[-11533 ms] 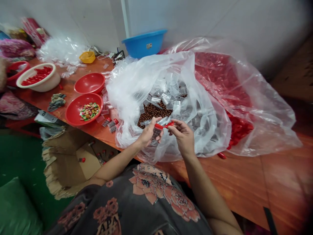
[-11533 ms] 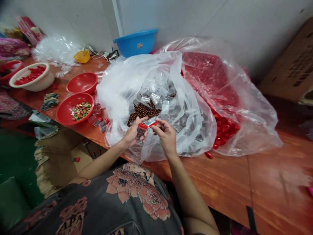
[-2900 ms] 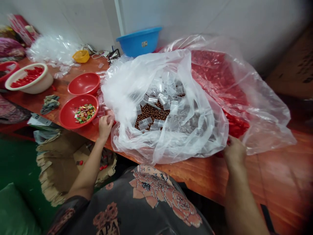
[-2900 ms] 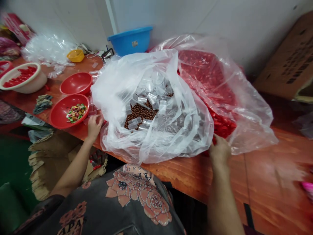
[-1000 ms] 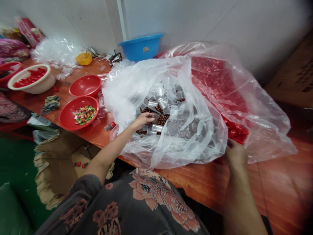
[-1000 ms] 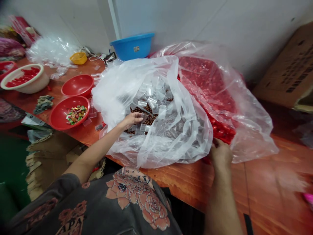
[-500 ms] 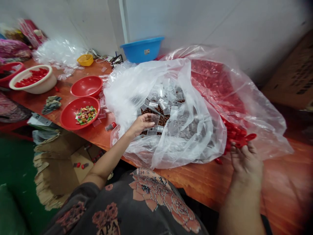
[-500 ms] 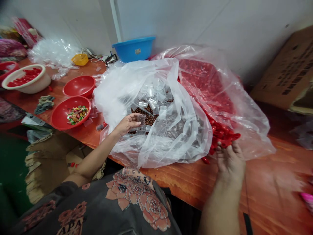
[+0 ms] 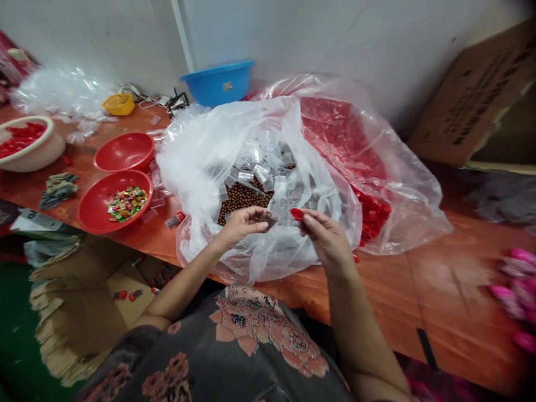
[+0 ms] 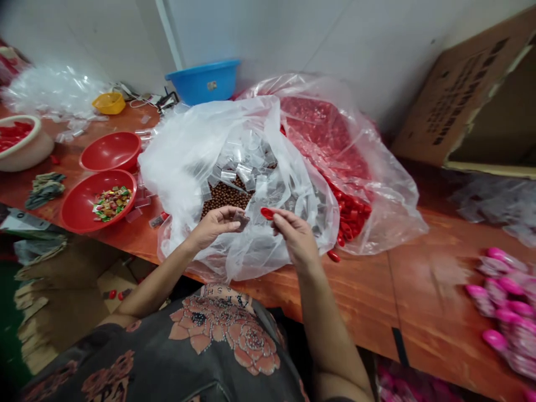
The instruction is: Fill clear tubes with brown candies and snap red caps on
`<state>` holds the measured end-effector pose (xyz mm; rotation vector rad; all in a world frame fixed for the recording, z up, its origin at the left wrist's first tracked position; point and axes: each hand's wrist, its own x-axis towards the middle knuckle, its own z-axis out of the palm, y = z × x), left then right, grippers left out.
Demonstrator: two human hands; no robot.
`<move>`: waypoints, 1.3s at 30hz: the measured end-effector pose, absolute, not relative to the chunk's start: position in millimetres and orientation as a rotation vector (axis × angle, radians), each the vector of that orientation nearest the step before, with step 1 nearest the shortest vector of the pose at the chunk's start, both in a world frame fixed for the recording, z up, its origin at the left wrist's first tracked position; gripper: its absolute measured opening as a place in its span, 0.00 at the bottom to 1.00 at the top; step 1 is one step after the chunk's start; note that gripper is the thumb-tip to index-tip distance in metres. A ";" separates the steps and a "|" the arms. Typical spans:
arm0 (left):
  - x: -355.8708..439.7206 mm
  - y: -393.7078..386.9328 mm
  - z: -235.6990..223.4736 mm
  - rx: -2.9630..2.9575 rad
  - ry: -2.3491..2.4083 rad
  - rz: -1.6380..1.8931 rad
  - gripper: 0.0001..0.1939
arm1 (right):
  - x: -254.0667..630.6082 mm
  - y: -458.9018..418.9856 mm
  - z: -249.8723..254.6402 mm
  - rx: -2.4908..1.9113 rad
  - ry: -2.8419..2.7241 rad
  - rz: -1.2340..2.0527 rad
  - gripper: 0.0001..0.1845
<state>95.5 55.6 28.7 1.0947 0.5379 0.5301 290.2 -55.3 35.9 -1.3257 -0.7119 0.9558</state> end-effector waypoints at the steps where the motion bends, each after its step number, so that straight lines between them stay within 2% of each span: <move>1: 96.0 51.7 31.0 1.103 0.535 0.516 0.22 | 280.3 -50.5 34.9 -1.311 -0.737 0.990 0.15; 4: 95.1 44.3 34.2 1.115 0.555 0.497 0.22 | 265.6 -42.4 31.1 -1.240 -0.713 1.080 0.16; 9: 90.1 38.8 31.7 1.091 0.588 0.476 0.22 | 265.1 -42.2 28.4 -1.144 -0.707 1.125 0.24; 16: 93.3 28.3 28.6 1.142 0.563 0.450 0.20 | 260.1 -44.1 17.9 -1.228 -0.908 1.037 0.22; 22: 96.9 24.6 26.5 1.259 0.588 0.501 0.18 | 246.0 -51.6 24.0 -1.460 -1.144 0.725 0.21; 29: 96.1 26.6 27.6 1.323 0.587 0.548 0.15 | 250.1 -56.8 17.8 -1.517 -1.463 0.520 0.21; 31: 95.1 26.9 28.6 1.355 0.609 0.576 0.15 | 251.7 -56.8 15.5 -1.546 -1.610 0.400 0.23; 36: 93.0 25.6 29.1 1.405 0.699 0.619 0.15 | 252.0 -53.9 13.9 -1.622 -1.865 -0.064 0.39; 39: 93.7 23.4 26.2 1.283 0.671 0.653 0.17 | 252.6 -51.0 14.2 -1.641 -1.936 -0.199 0.35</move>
